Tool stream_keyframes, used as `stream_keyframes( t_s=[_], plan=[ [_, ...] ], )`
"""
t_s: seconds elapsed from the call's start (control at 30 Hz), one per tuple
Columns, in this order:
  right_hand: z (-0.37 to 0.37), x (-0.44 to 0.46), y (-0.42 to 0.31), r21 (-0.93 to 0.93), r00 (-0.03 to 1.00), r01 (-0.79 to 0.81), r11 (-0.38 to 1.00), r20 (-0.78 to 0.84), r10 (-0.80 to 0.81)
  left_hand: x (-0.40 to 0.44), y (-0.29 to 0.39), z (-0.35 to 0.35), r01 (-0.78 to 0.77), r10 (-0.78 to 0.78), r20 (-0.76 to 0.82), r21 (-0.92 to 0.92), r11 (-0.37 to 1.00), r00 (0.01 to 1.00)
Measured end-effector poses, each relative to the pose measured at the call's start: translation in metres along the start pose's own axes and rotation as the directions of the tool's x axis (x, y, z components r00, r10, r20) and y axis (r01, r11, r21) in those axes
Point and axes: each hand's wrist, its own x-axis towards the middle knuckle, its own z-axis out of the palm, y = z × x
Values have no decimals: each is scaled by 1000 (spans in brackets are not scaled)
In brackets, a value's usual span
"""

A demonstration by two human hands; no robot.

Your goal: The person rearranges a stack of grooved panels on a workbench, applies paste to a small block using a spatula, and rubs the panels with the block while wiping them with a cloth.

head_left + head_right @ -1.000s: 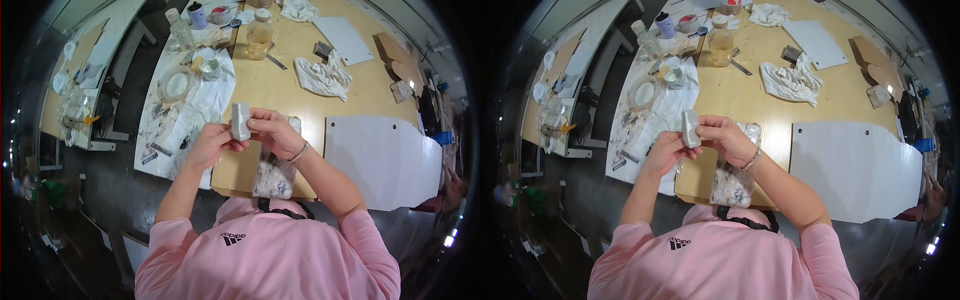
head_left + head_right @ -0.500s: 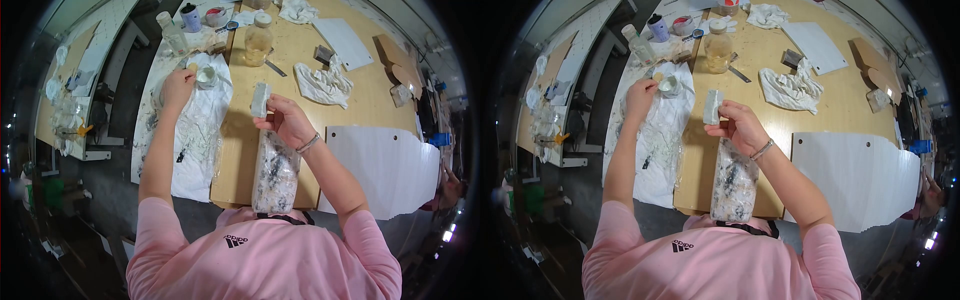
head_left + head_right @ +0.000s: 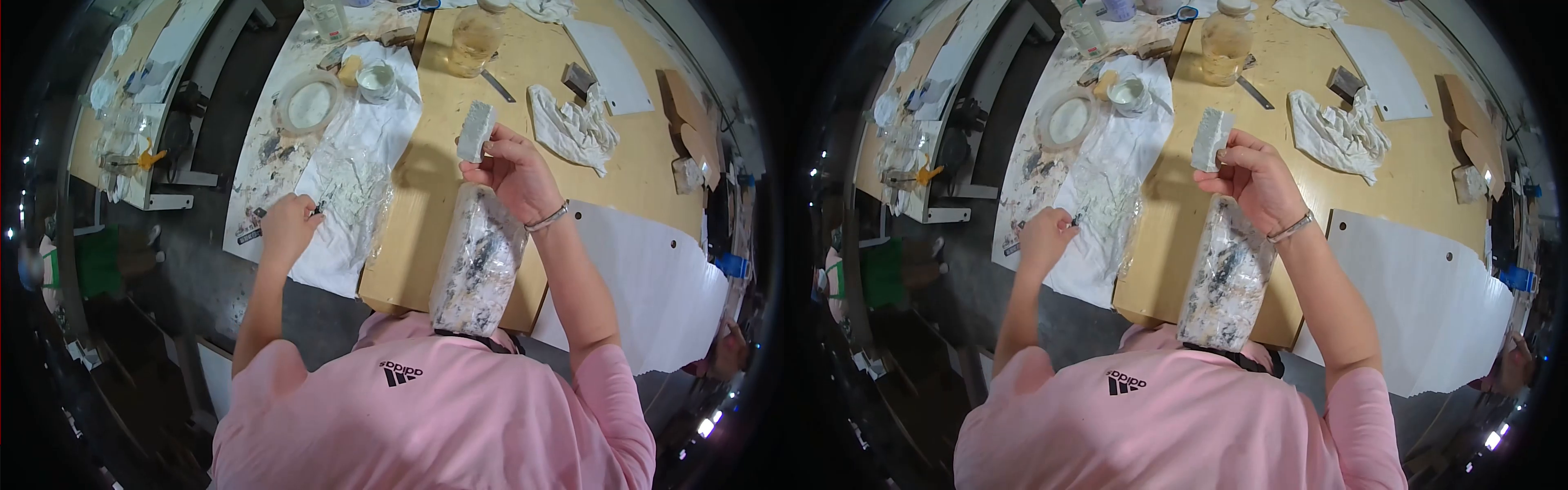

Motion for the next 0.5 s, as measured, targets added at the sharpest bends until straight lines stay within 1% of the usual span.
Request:
stream_keyframes(
  t_s=[0.1, 0.2, 0.3, 0.33, 0.4, 0.43, 0.5],
  plan=[
    [6, 3, 3, 2, 999, -24, 1000, 20, 24, -12, -3, 14, 52, -57, -52, -89, 995, 997],
    [10, 4, 6, -29, 999, -33, 999, 27, 34, -15, -7, 21, 20, -25, -118, -42, 999, 993],
    [12, 3, 7, -64, 998, -58, 996, -5, 58, -16, -17, 26, -72, 67, -324, -1, 997, 944],
    [13, 1, 7, -54, 997, -65, 996, -33, 63, -15, -19, 22, -31, -11, -334, -120, 992, 943],
    [14, 0, 7, -39, 994, -68, 997, -89, 65, -7, -16, 9, 37, -161, -329, -355, 934, 931],
    [13, 2, 7, -32, 994, -62, 998, -98, 58, 0, -6, -3, -32, -145, -378, -422, 906, 914],
    [11, 7, 9, -16, 993, -54, 998, -110, 52, 25, 13, -30, -112, -116, -415, -486, 867, 902]
  ],
)
